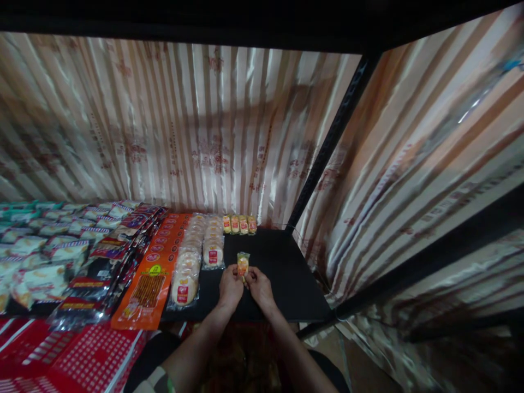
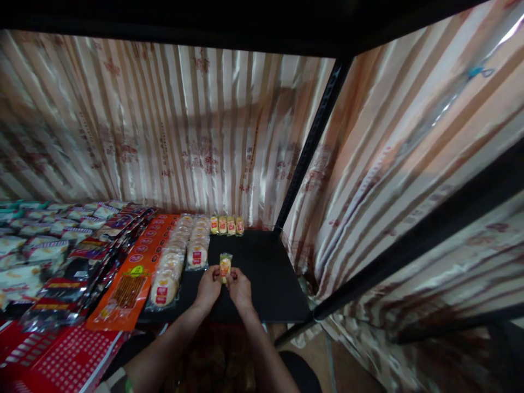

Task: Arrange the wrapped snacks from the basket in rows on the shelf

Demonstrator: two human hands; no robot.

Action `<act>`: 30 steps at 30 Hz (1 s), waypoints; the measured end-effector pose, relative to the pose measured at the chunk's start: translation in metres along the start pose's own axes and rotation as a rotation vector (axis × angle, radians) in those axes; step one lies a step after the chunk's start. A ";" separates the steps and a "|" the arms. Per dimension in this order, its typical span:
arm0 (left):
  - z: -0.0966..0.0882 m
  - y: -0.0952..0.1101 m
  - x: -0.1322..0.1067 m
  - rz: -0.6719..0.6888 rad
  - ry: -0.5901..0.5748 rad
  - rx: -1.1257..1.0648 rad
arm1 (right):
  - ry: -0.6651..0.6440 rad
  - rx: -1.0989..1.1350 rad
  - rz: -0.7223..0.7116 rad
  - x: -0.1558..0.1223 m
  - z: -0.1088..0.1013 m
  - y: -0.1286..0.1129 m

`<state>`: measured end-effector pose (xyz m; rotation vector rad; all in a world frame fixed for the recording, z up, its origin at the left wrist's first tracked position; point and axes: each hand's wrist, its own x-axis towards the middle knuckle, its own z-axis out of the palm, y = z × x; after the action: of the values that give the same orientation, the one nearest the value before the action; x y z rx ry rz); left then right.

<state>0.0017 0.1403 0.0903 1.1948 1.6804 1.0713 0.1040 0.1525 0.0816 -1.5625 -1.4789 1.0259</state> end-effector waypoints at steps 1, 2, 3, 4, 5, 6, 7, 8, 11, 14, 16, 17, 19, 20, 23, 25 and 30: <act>0.000 0.003 0.003 0.003 0.003 0.015 | 0.007 -0.010 0.004 0.005 0.001 -0.001; 0.000 0.005 0.005 0.005 0.007 0.034 | 0.018 -0.026 0.010 0.010 0.002 -0.002; 0.000 0.008 0.007 0.007 0.010 0.055 | 0.032 -0.044 0.016 0.015 0.002 -0.002; 0.001 0.010 0.009 0.009 0.014 0.074 | 0.045 -0.064 0.019 0.020 0.003 -0.003; 0.001 0.012 0.011 0.012 0.020 0.086 | 0.054 -0.084 0.017 0.025 0.004 -0.002; 0.002 0.014 0.013 0.014 0.025 0.091 | 0.061 -0.104 0.012 0.030 0.005 -0.002; 0.003 0.015 0.015 0.014 0.030 0.088 | 0.068 -0.126 0.005 0.034 0.006 -0.002; 0.004 0.016 0.018 0.010 0.031 0.083 | 0.076 -0.152 -0.001 0.039 0.007 -0.001; 0.006 0.020 0.026 0.000 0.013 0.065 | 0.103 -0.227 -0.004 0.051 0.010 -0.002; 0.008 0.025 0.033 -0.030 0.014 0.027 | 0.108 -0.266 0.000 0.061 0.013 -0.006; 0.010 0.028 0.037 -0.054 0.023 -0.026 | 0.110 -0.261 -0.010 0.067 0.015 -0.008; 0.010 0.029 0.039 -0.062 0.029 -0.054 | 0.111 -0.252 -0.017 0.070 0.017 -0.009; 0.012 0.030 0.043 -0.064 0.036 -0.103 | 0.110 -0.229 -0.031 0.075 0.020 -0.011; 0.013 0.030 0.045 -0.061 0.041 -0.120 | 0.107 -0.219 -0.037 0.078 0.022 -0.012; 0.014 0.029 0.054 -0.049 0.051 -0.135 | 0.096 -0.188 -0.058 0.086 0.028 -0.013; 0.015 0.028 0.061 -0.046 0.053 -0.136 | 0.092 -0.169 -0.075 0.091 0.030 -0.013; 0.017 0.026 0.076 -0.053 0.032 -0.168 | 0.072 -0.131 -0.120 0.104 0.036 -0.016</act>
<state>0.0063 0.2217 0.0991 1.0254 1.6024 1.1796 0.0664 0.2569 0.0750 -1.5636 -1.5956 0.8102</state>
